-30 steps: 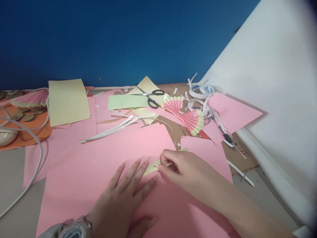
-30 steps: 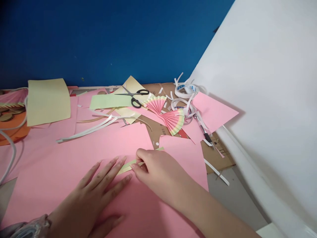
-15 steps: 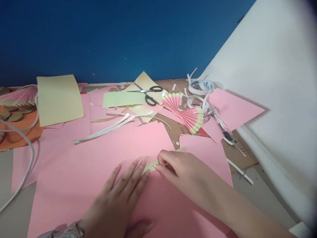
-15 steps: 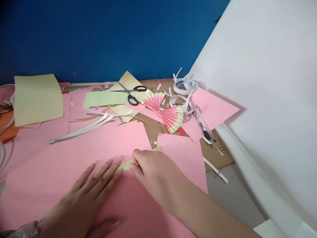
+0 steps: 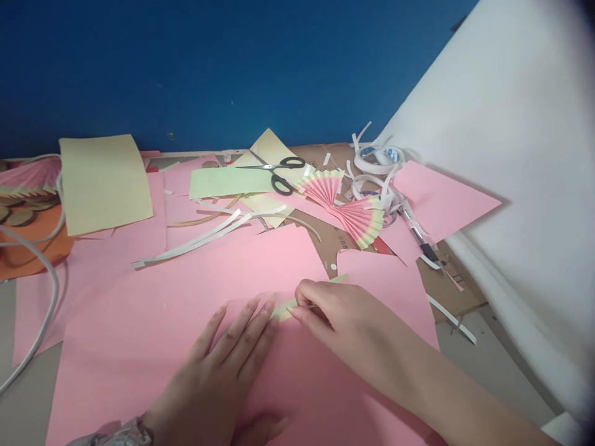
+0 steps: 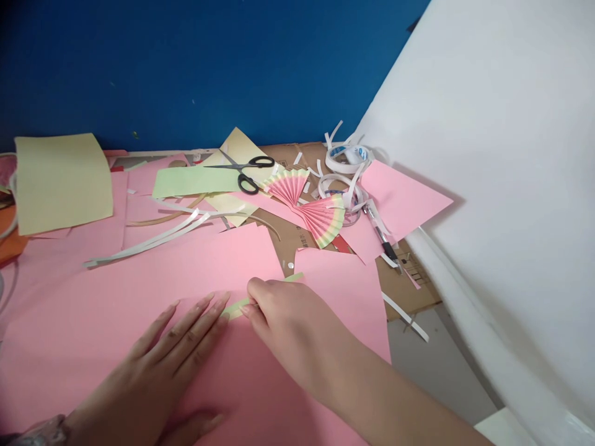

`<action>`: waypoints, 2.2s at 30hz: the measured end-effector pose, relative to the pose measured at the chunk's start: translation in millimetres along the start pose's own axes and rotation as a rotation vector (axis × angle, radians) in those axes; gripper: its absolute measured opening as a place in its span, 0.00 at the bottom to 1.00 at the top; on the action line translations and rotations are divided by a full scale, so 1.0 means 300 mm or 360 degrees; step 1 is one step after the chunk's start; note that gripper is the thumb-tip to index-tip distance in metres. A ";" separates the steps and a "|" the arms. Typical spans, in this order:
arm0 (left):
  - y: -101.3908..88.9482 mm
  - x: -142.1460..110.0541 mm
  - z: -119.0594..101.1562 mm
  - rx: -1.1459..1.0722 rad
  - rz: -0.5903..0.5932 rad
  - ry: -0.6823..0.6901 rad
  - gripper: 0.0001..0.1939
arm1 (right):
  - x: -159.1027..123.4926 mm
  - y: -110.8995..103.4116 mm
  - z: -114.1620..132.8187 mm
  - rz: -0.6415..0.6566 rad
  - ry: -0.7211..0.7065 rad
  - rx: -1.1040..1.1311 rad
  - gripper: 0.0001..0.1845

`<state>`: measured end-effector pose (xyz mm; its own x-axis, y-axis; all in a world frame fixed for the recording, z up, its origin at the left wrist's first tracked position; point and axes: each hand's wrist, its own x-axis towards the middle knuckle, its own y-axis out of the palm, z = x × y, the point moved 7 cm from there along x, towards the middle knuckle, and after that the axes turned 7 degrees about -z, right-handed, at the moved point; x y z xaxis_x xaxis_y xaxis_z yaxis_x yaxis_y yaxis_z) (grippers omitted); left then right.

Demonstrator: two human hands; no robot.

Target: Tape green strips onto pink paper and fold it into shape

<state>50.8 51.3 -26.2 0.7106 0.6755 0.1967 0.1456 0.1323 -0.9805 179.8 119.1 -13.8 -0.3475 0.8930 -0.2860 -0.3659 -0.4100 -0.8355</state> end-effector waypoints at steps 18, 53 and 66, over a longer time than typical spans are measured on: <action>-0.005 -0.003 0.001 -0.0017 -0.0047 -0.0016 0.37 | 0.000 -0.006 0.002 -0.0014 -0.0008 -0.0038 0.15; -0.018 0.026 -0.004 -0.0113 0.0039 -0.0172 0.37 | -0.016 -0.038 0.022 -0.0084 0.0044 -0.0250 0.16; -0.015 0.008 -0.005 -0.0051 -0.0080 -0.0064 0.35 | -0.038 -0.015 0.034 -0.0142 -0.0100 -0.0381 0.15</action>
<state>52.9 51.3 -21.2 0.6739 0.6971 0.2446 0.2027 0.1439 -0.9686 176.6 108.9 -1.9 -0.3788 0.9073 -0.1824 -0.1856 -0.2676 -0.9455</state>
